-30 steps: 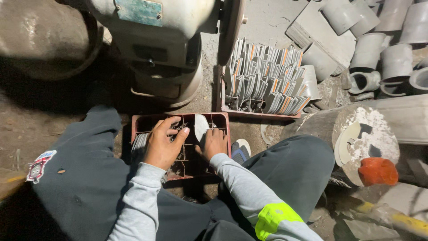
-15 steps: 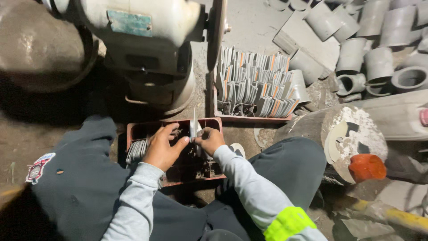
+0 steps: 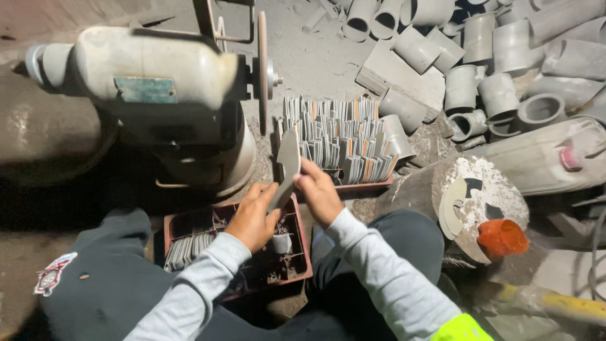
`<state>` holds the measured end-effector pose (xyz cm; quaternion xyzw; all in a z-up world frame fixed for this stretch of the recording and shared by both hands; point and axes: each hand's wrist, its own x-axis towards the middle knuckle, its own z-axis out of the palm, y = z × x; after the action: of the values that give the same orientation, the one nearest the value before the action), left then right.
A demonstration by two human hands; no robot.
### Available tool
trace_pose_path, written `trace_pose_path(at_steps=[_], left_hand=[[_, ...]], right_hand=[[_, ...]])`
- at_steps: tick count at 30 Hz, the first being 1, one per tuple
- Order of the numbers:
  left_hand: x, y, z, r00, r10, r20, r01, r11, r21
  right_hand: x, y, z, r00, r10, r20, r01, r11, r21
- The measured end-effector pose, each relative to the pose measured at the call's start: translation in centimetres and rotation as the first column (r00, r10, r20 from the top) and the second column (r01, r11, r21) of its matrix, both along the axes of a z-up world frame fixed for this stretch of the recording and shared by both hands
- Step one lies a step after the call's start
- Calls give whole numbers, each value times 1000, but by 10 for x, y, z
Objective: The person sits on the floor and uses a bench grinder to smooth the edges of small flat objects. They pick up each item from a tray, press it against the spinning wheel, and place it back into the tray after grinding.
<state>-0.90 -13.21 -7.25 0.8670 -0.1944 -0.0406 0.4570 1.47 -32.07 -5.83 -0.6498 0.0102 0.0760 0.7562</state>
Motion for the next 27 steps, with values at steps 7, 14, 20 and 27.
trace_pose_path(at_steps=[7,14,20,27], left_hand=[[53,-6,-32,889,-166,-427,-95,844,-528],[86,4,-41,863,-201,-464,-151,774,-616],[64,3,-40,880,-165,-446,-163,776,-609],[4,6,-35,902,16,-431,-213,885,-414]], right_hand=[[73,0,-19,926,150,345,43,870,-491],[106,25,-19,897,126,423,146,819,-555],[87,24,-9,892,139,429,150,805,-574],[45,1,4,892,294,343,-55,824,-564]])
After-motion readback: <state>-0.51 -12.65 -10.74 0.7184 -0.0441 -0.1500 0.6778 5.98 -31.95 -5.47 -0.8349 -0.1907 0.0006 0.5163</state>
